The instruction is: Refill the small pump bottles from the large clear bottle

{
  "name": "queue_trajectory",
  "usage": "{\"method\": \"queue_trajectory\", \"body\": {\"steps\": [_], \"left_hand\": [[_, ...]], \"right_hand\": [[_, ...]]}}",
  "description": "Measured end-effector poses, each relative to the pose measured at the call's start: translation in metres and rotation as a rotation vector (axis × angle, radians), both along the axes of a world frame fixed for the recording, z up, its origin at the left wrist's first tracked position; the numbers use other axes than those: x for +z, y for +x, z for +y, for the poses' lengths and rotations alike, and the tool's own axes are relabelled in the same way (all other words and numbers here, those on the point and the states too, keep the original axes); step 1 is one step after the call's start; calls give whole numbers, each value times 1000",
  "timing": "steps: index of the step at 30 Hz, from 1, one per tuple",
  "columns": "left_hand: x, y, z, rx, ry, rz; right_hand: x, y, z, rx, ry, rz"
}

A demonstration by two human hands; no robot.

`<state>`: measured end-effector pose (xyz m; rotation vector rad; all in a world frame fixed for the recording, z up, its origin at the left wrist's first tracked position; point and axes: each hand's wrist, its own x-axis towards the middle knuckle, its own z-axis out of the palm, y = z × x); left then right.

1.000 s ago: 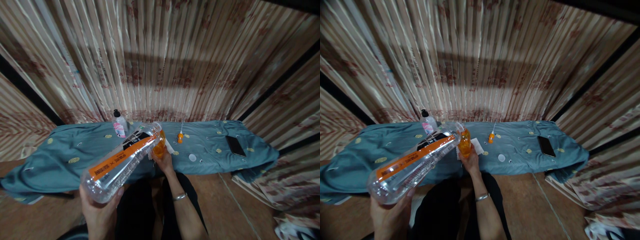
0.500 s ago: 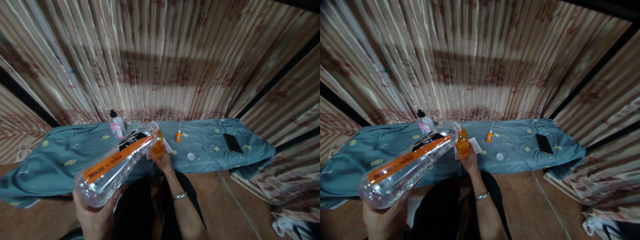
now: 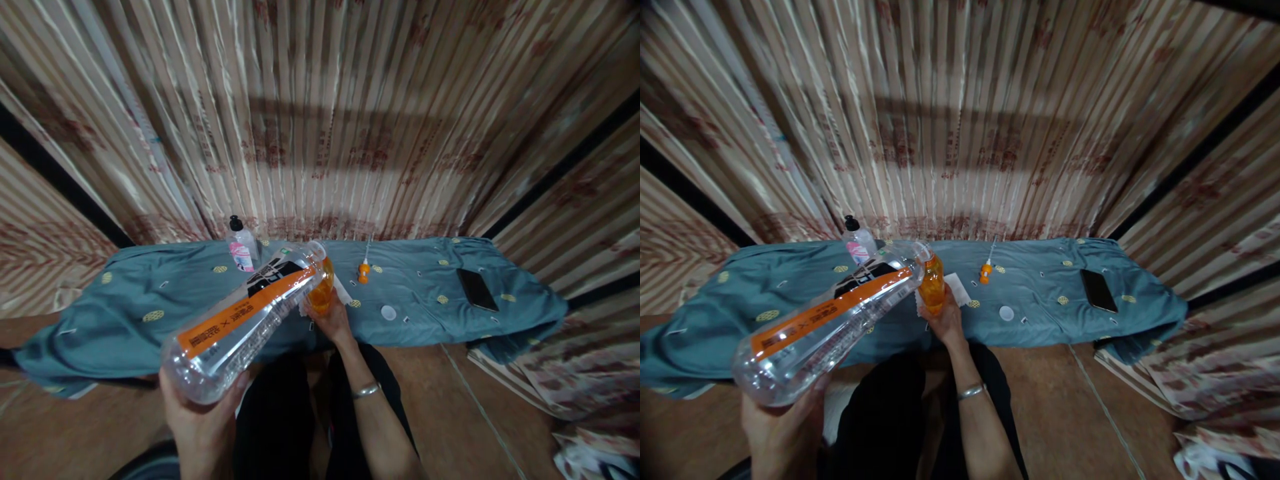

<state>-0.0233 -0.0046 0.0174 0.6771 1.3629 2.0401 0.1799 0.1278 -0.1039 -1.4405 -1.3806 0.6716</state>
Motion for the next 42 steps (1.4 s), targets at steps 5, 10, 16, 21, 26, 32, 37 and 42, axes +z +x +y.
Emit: {"method": "queue_trajectory", "body": {"steps": [5, 10, 16, 21, 26, 32, 37, 42], "left_hand": [[-3, 0, 0, 15, -4, 27], [-6, -2, 2, 14, -13, 43], [-6, -2, 1, 15, -16, 34], [-11, -5, 0, 16, -24, 48], [-18, -5, -3, 13, -17, 74], [-16, -2, -3, 2, -29, 44], [-17, -1, -2, 4, -16, 68], [-28, -9, -2, -28, 0, 120]], "right_hand": [[-2, 0, 0, 15, -20, 6], [0, -1, 0, 31, -9, 24], [1, -1, 0, 23, -6, 18], [-1, -1, 1, 21, 18, 10], [-4, -1, 2, 17, 4, -10], [-8, 1, 3, 19, -6, -11], [-10, 3, 5, 8, -2, -10], [-8, 3, 4, 6, -15, -6]]}}
